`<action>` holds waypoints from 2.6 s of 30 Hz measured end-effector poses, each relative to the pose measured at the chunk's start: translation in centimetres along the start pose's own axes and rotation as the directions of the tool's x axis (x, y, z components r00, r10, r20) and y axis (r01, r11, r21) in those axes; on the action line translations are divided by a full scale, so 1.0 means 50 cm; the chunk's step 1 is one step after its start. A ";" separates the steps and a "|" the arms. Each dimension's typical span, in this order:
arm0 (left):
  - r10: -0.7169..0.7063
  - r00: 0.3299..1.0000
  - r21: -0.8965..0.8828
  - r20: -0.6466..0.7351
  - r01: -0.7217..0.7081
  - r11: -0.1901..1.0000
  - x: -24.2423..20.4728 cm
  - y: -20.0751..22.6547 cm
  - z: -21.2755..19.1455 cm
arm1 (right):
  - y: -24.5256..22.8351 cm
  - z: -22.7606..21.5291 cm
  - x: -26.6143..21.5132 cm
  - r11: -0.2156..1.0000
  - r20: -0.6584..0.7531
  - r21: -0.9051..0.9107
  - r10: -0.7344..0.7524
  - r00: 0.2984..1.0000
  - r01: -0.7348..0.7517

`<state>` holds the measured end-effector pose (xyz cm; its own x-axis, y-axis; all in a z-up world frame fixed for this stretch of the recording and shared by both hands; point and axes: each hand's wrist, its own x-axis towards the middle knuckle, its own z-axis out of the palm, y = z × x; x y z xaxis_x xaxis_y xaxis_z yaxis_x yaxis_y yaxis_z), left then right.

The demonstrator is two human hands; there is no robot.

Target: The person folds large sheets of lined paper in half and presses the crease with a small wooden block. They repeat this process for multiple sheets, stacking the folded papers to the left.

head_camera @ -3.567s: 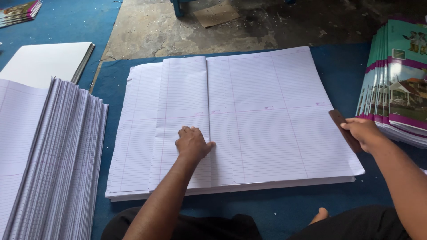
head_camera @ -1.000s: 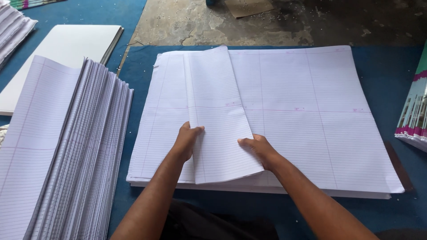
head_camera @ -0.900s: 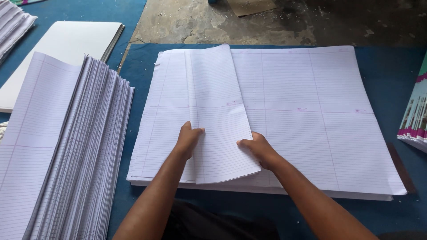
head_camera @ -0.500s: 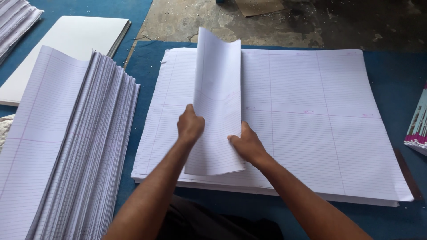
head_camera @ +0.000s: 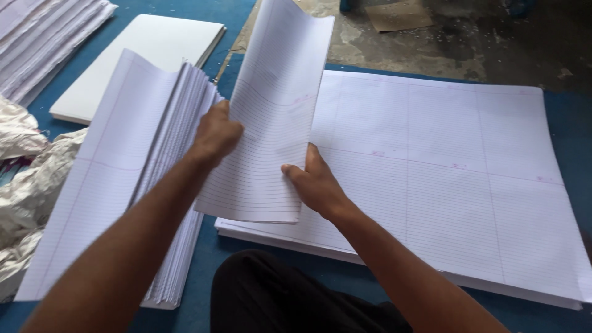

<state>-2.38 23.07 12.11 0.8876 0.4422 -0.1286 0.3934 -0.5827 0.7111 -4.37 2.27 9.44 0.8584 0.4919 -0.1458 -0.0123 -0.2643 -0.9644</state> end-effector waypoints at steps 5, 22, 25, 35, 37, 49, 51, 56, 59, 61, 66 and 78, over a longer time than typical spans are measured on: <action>-0.041 0.998 -0.012 -0.037 0.041 0.999 -0.037 -0.034 -0.120 | -0.054 0.091 0.002 0.999 0.086 0.028 -0.042 0.995 0.040; -0.118 0.975 -0.139 -0.188 0.093 0.986 -0.134 -0.316 -0.407 | -0.165 0.413 -0.034 0.985 0.350 0.063 -0.171 0.921 0.159; -0.100 0.972 -0.065 -0.212 0.088 0.994 -0.149 -0.356 -0.421 | -0.170 0.456 -0.038 0.994 0.410 0.088 -0.091 0.908 0.060; -0.234 0.940 -0.017 -0.248 0.237 0.971 -0.171 -0.448 -0.408 | -0.134 0.518 -0.037 0.995 0.449 -0.066 -0.043 0.893 0.081; -0.277 0.927 -0.001 -0.255 0.286 0.958 -0.172 -0.457 -0.397 | -0.123 0.525 -0.036 0.990 0.436 -0.099 -0.049 0.898 0.103; -0.124 0.935 0.205 -0.331 0.200 0.958 -0.143 -0.517 -0.351 | -0.088 0.553 -0.031 0.786 0.465 -0.530 -0.044 0.884 0.318; -0.097 0.935 0.245 -0.341 0.187 0.951 -0.135 -0.537 -0.346 | -0.092 0.553 -0.031 0.777 0.472 -0.536 -0.049 0.880 0.331; 0.016 0.927 0.375 -0.375 0.136 0.917 -0.121 -0.588 -0.334 | -0.096 0.556 -0.032 0.746 0.470 -0.582 -0.017 0.883 0.324; 0.004 0.935 0.256 -0.356 0.094 0.962 -0.114 -0.606 -0.326 | -0.091 0.556 -0.032 0.742 0.471 -0.600 0.024 0.882 0.300; -0.012 0.941 0.219 -0.339 0.091 0.972 -0.113 -0.610 -0.325 | -0.085 0.555 -0.029 0.754 0.480 -0.593 0.048 0.876 0.283; -0.071 0.944 0.260 -0.324 0.160 0.952 -0.119 -0.580 -0.327 | -0.076 0.548 -0.020 0.767 0.519 -0.556 0.018 0.855 0.322; 0.390 0.772 0.453 -0.502 -0.149 0.879 -0.052 -0.352 -0.274 | -0.038 0.356 0.050 0.818 0.452 -0.467 -0.105 0.886 0.335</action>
<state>-14.90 41.53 9.41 0.7182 0.4563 0.5253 0.3216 -0.8871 0.3310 -11.34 18.77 6.97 0.5302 0.8382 -0.1274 0.5173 -0.4389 -0.7347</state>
